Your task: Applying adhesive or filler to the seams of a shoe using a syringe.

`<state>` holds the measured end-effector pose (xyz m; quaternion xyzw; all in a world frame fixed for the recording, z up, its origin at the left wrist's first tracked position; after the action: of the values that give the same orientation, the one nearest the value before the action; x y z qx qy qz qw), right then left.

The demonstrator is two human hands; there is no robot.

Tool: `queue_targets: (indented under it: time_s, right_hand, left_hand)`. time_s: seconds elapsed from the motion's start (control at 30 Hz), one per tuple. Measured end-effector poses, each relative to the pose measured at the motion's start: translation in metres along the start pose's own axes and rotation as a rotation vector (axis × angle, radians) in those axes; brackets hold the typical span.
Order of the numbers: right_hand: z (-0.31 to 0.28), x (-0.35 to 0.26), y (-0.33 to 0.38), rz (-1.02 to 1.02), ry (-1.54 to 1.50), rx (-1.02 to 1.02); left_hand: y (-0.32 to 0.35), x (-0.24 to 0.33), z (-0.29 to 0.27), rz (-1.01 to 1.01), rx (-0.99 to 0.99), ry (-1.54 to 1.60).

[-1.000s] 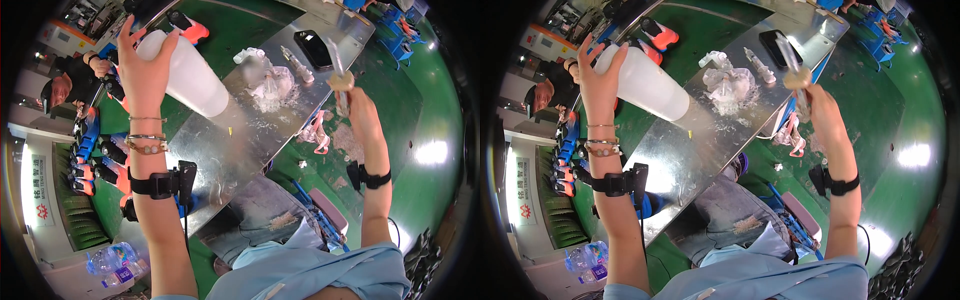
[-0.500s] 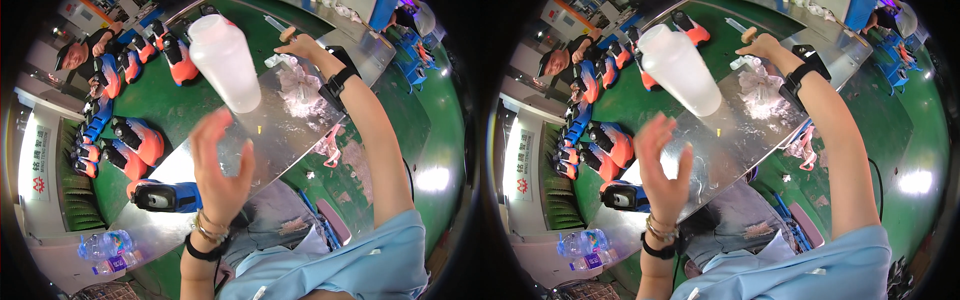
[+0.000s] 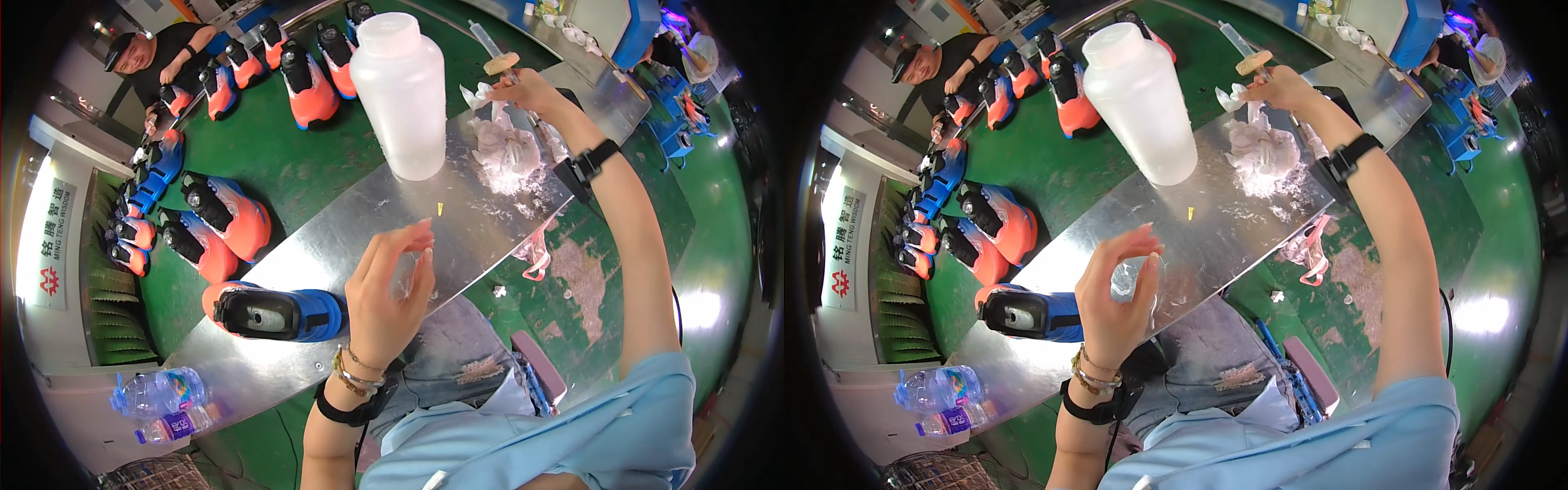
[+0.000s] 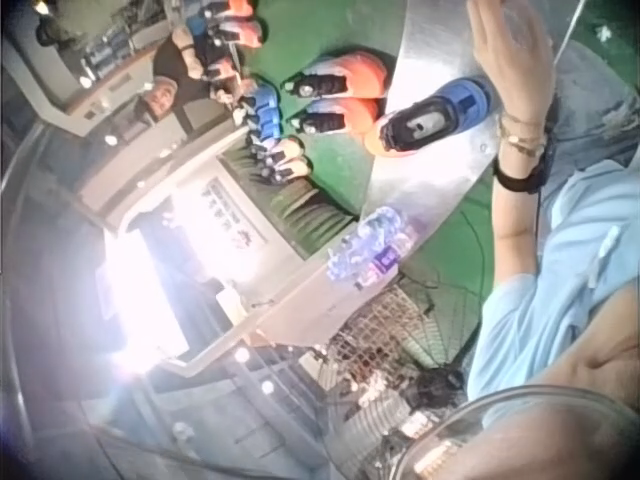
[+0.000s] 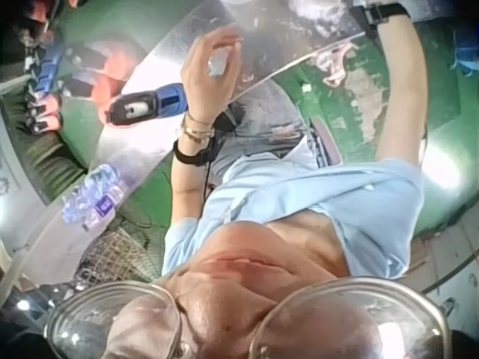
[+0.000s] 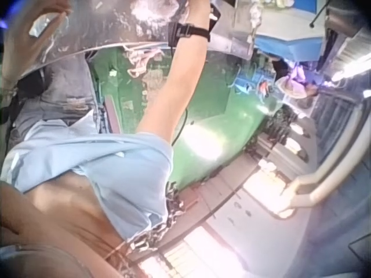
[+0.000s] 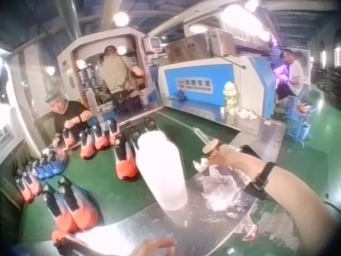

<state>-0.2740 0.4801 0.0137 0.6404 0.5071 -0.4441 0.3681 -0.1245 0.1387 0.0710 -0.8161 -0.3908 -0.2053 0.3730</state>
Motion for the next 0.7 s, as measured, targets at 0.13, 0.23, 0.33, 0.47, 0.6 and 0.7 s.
queue_targets:
  time_s: [0.13,0.23,0.33,0.47,0.6,0.7]
  right_hand:
    - [0.002,-0.022,0.055,0.025,-0.274,-0.067]
    - [0.006,-0.03,0.079,-0.002,-0.309,-0.129]
    - [0.007,-0.018,0.095,-0.038,-0.404,-0.162]
    - [0.013,-0.014,0.11,-0.016,-0.46,-0.18]
    - [0.016,-0.012,0.114,-0.074,-0.545,-0.262]
    - [0.012,-0.004,0.116,-0.069,-0.445,-0.191]
  left_hand:
    - [-0.012,-0.004,0.021,-0.03,-0.039,0.069]
    - [-0.028,-0.005,0.042,-0.034,-0.059,0.19]
    - [-0.053,-0.004,0.075,-0.097,-0.148,0.222]
    - [-0.082,-0.012,0.113,-0.298,-0.211,0.263]
    - [-0.09,-0.025,0.132,-0.339,-0.353,0.348]
    - [-0.077,-0.026,0.127,-0.365,-0.204,0.376]
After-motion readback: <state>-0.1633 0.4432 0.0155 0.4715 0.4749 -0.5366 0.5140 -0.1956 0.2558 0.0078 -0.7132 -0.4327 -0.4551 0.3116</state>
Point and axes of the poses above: each hand's wrist, its own y-axis away from the middle knuckle, its own z-axis out of the palm, x = y × z, the point moved 3 cm from there along -y, towards the middle knuckle, and after that the axes turned 13 degrees about -y, right-handed, at the moved point
